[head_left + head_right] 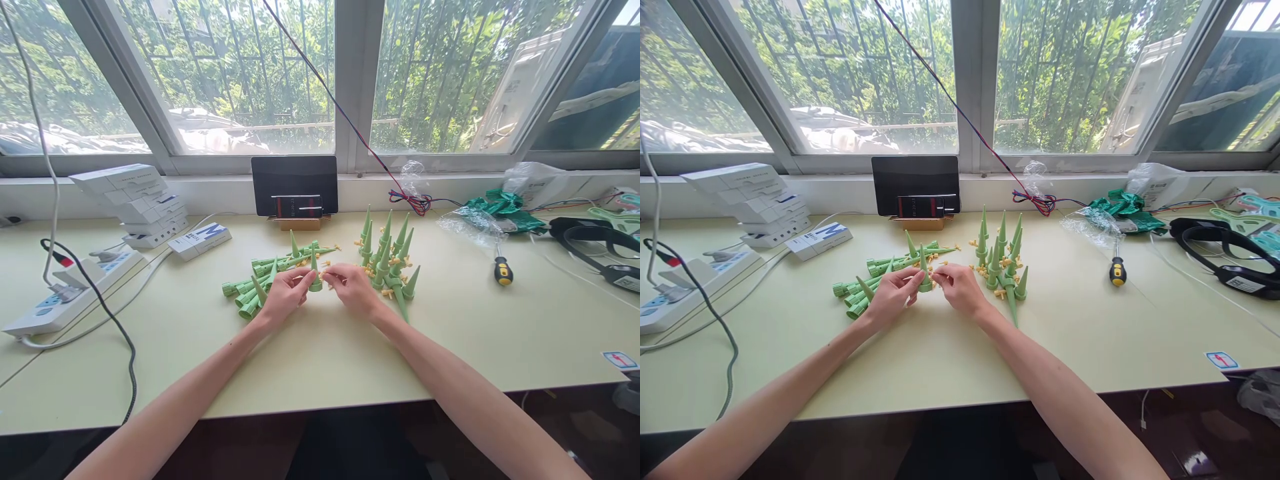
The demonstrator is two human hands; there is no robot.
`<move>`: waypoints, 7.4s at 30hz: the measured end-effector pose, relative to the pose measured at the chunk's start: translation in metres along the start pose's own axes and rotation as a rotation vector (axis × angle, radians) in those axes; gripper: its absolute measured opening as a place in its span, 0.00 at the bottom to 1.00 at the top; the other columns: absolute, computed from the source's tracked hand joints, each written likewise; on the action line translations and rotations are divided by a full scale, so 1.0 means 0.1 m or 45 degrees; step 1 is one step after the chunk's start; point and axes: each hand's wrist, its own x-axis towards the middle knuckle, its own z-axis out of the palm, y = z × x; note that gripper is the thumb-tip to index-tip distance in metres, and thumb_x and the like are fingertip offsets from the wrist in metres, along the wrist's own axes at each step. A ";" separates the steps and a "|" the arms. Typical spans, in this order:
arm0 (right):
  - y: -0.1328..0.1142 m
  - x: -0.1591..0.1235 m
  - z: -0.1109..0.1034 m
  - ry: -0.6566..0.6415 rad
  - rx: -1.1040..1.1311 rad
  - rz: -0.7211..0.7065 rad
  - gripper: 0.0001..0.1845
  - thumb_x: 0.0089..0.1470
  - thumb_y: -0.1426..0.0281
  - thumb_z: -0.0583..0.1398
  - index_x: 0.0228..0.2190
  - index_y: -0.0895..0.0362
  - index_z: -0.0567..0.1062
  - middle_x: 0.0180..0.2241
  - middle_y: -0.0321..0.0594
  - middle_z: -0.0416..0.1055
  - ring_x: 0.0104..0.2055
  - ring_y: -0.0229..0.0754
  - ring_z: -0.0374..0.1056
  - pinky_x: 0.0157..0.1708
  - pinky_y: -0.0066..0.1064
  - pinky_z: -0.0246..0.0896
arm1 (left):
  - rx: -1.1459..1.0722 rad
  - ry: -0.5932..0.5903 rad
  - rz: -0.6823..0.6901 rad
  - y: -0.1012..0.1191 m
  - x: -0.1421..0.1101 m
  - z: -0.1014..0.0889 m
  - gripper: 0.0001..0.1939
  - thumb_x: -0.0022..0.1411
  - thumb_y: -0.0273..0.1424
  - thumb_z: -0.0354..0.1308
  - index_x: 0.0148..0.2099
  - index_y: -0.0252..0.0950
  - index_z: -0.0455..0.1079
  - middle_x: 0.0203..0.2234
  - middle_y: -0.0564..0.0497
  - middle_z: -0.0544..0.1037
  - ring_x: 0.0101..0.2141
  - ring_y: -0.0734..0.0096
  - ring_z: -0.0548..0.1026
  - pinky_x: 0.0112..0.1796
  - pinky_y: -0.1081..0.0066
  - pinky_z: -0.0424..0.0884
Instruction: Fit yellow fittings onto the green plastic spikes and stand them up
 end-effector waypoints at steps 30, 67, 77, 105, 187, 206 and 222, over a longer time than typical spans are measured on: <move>-0.03 -0.01 -0.02 -0.133 0.316 0.269 0.13 0.52 0.64 0.59 0.21 0.56 0.66 0.18 0.32 0.65 0.18 0.32 0.57 0.21 0.26 0.53 | 0.290 -0.052 0.307 -0.05 0.02 -0.04 0.14 0.61 0.40 0.59 0.35 0.36 0.80 0.30 0.47 0.72 0.27 0.73 0.66 0.21 0.75 0.61; -0.07 -0.02 -0.07 -0.202 0.211 0.203 0.14 0.54 0.62 0.58 0.22 0.56 0.65 0.19 0.31 0.63 0.21 0.33 0.57 0.22 0.26 0.52 | -0.126 -0.267 -0.077 0.01 -0.01 -0.05 0.18 0.58 0.44 0.62 0.28 0.32 0.74 0.18 0.56 0.60 0.19 0.81 0.56 0.20 0.76 0.56; -0.01 -0.03 -0.03 -0.106 0.088 0.041 0.11 0.56 0.64 0.56 0.25 0.55 0.67 0.21 0.31 0.62 0.23 0.34 0.54 0.25 0.27 0.51 | -0.152 -0.220 -0.088 -0.07 0.02 -0.07 0.18 0.58 0.44 0.62 0.33 0.32 0.77 0.21 0.52 0.66 0.20 0.80 0.57 0.20 0.76 0.59; -0.01 -0.02 -0.02 -0.186 0.521 0.467 0.16 0.50 0.57 0.62 0.23 0.55 0.66 0.17 0.30 0.62 0.17 0.31 0.53 0.15 0.24 0.47 | 0.121 -0.122 0.176 0.03 -0.02 0.00 0.18 0.59 0.43 0.61 0.26 0.33 0.76 0.21 0.51 0.67 0.20 0.78 0.62 0.19 0.76 0.62; -0.12 -0.01 -0.05 -0.156 0.388 0.308 0.14 0.51 0.61 0.59 0.22 0.56 0.66 0.18 0.30 0.62 0.18 0.32 0.57 0.20 0.25 0.52 | 0.106 -0.162 0.165 -0.06 0.00 -0.05 0.17 0.62 0.41 0.58 0.28 0.33 0.72 0.24 0.51 0.71 0.23 0.75 0.66 0.26 0.72 0.67; -0.13 -0.07 0.06 -0.094 0.110 0.006 0.11 0.52 0.63 0.62 0.27 0.55 0.66 0.20 0.29 0.61 0.22 0.33 0.55 0.23 0.26 0.52 | 0.121 -0.118 0.099 0.00 0.00 0.06 0.15 0.63 0.42 0.55 0.35 0.35 0.72 0.27 0.50 0.73 0.22 0.74 0.69 0.23 0.73 0.69; -0.14 -0.07 0.07 -0.110 0.142 0.104 0.09 0.48 0.65 0.63 0.30 0.55 0.69 0.21 0.31 0.66 0.23 0.35 0.61 0.24 0.27 0.57 | 0.116 -0.106 0.077 -0.03 0.00 0.08 0.15 0.64 0.42 0.55 0.32 0.36 0.68 0.24 0.53 0.69 0.20 0.75 0.68 0.22 0.73 0.66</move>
